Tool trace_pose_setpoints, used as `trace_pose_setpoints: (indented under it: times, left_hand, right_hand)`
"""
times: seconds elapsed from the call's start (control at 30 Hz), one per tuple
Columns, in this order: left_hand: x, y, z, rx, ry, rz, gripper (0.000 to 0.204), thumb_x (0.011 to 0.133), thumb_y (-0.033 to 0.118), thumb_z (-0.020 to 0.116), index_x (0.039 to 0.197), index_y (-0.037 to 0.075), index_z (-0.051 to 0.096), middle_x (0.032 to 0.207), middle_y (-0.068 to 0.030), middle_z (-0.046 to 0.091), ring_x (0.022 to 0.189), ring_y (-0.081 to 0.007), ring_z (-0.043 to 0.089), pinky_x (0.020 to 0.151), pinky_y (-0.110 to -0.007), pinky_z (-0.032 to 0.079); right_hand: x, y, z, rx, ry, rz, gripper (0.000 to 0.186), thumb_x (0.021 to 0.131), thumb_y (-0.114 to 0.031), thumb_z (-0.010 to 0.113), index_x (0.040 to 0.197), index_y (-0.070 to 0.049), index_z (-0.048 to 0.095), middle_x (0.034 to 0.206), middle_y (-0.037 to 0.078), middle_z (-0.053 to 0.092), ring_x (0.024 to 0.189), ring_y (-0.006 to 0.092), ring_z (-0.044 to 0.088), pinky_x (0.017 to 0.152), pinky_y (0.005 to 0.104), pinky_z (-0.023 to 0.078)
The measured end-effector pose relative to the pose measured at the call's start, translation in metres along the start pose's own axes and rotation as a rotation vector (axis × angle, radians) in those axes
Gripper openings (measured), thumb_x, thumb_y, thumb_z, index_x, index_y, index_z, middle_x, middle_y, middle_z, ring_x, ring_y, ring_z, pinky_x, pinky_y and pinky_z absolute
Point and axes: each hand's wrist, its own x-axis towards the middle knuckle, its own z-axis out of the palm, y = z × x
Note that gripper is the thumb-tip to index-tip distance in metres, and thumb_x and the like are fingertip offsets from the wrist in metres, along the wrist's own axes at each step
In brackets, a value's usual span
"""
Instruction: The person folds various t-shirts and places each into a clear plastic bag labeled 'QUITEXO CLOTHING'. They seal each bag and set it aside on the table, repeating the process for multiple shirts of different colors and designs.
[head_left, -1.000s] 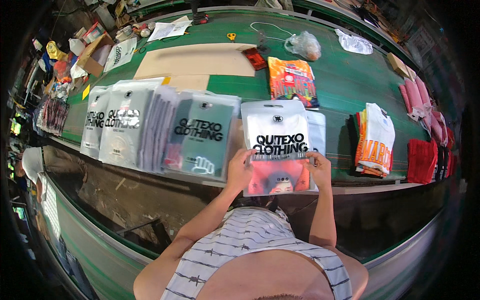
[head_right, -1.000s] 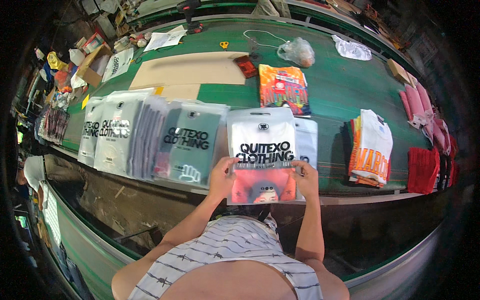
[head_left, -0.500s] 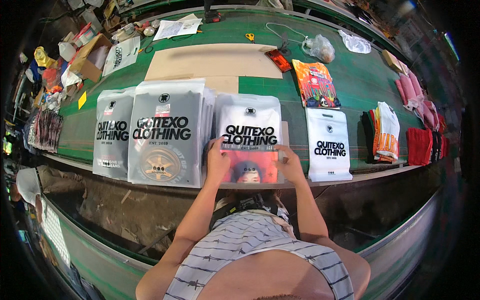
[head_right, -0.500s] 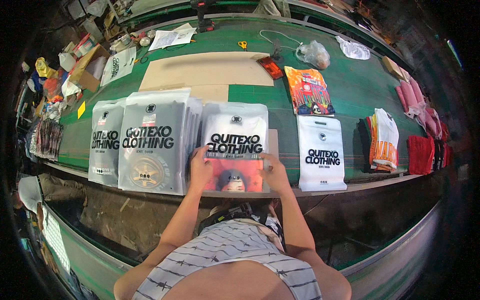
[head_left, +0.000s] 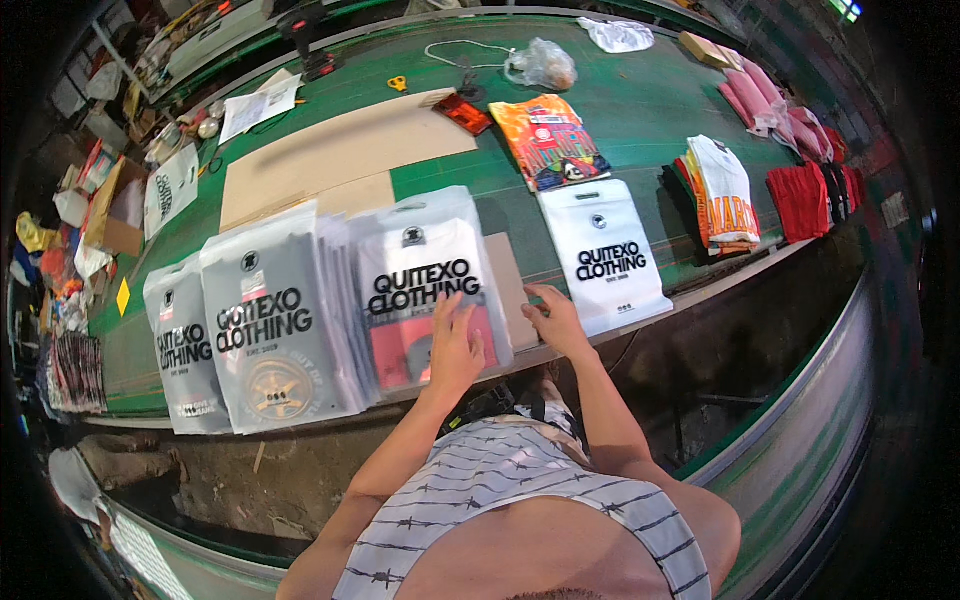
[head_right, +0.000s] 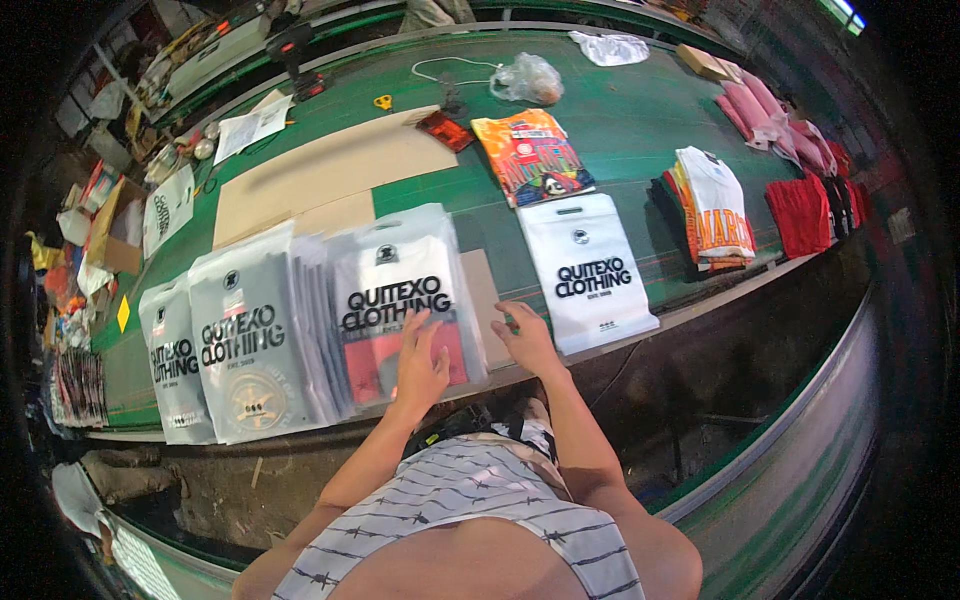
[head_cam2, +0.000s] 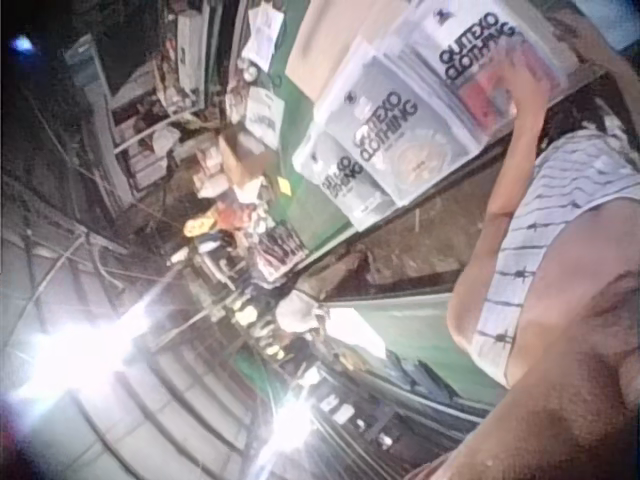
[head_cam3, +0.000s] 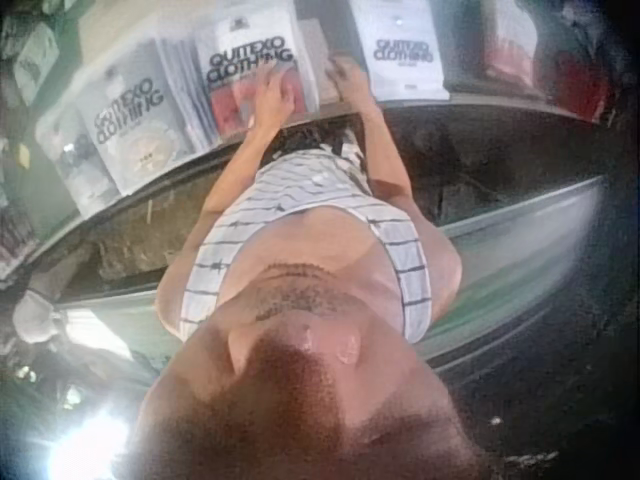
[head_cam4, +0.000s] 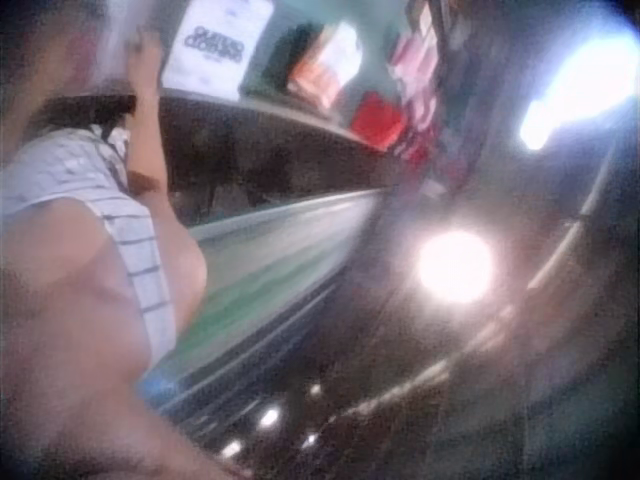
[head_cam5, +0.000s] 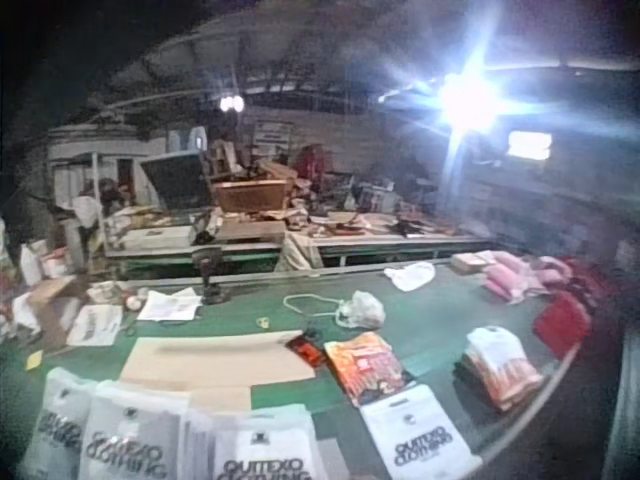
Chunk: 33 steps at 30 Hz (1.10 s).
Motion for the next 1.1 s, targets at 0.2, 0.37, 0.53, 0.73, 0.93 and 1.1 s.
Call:
trace_pose_setpoints:
  times: [0.2, 0.37, 0.53, 0.73, 0.93, 1.1]
  left_hand:
    - [0.029, 0.043, 0.078, -0.112, -0.147, 0.047, 0.036, 0.085, -0.002, 0.067, 0.12, 0.001, 0.062, 0.129, -0.0206, 0.06, 0.133, -0.0415, 0.052, 0.11, -0.046, 0.044]
    - [0.065, 0.097, 0.176, -0.127, -0.174, 0.053, 0.028, 0.087, 0.002, 0.067, 0.115, 0.002, 0.065, 0.117, -0.0178, 0.068, 0.117, -0.0389, 0.063, 0.1, -0.044, 0.05]
    - [0.098, 0.17, 0.285, -0.28, -0.259, -0.036, 0.024, 0.09, 0.005, 0.067, 0.113, 0.002, 0.067, 0.111, -0.0155, 0.072, 0.108, -0.0336, 0.068, 0.096, -0.04, 0.052]
    - [0.122, 0.248, 0.383, -0.419, -0.349, -0.092, 0.025, 0.091, 0.006, 0.067, 0.116, 0.001, 0.067, 0.111, -0.0154, 0.073, 0.105, -0.0284, 0.07, 0.092, -0.037, 0.053]
    - [0.136, 0.282, 0.418, -0.482, -0.382, -0.234, 0.024, 0.094, 0.006, 0.067, 0.117, 0.0, 0.067, 0.11, -0.0124, 0.074, 0.102, -0.0227, 0.071, 0.089, -0.034, 0.055]
    - [0.144, 0.28, 0.425, -0.59, -0.426, -0.387, 0.024, 0.095, 0.004, 0.066, 0.118, -0.002, 0.066, 0.109, -0.009, 0.074, 0.102, -0.017, 0.069, 0.092, -0.031, 0.053]
  right_hand:
    - [-0.008, 0.074, -0.108, -0.004, 0.174, 0.148, 0.029, 0.091, -0.013, 0.074, 0.116, 0.0, 0.071, 0.109, 0.014, 0.075, 0.093, 0.0252, 0.073, 0.081, 0.0363, 0.057]
    - [-0.006, 0.14, -0.226, -0.231, 0.443, 0.0, 0.014, 0.086, -0.007, 0.076, 0.097, 0.001, 0.075, 0.099, 0.016, 0.074, 0.085, 0.0265, 0.072, 0.074, 0.0355, 0.056]
    - [0.007, 0.172, -0.375, -0.464, 0.785, -0.233, 0.014, 0.085, -0.001, 0.074, 0.099, -0.002, 0.071, 0.094, 0.013, 0.069, 0.089, 0.0322, 0.068, 0.079, 0.0416, 0.054]
    - [0.035, 0.194, -0.496, -0.693, 0.615, -0.316, 0.033, 0.074, 0.008, 0.068, 0.106, 0.001, 0.071, 0.114, 0.015, 0.064, 0.109, 0.0358, 0.06, 0.092, 0.0466, 0.05]
    - [0.036, 0.193, -0.53, -0.637, 0.388, -0.413, 0.039, 0.068, 0.012, 0.066, 0.105, 0.002, 0.071, 0.119, 0.015, 0.064, 0.112, 0.0351, 0.06, 0.096, 0.0443, 0.05]
    - [0.039, 0.2, -0.537, -0.603, 0.394, -0.44, 0.033, 0.071, 0.012, 0.069, 0.102, 0.001, 0.072, 0.114, 0.013, 0.066, 0.108, 0.034, 0.061, 0.094, 0.0435, 0.051]
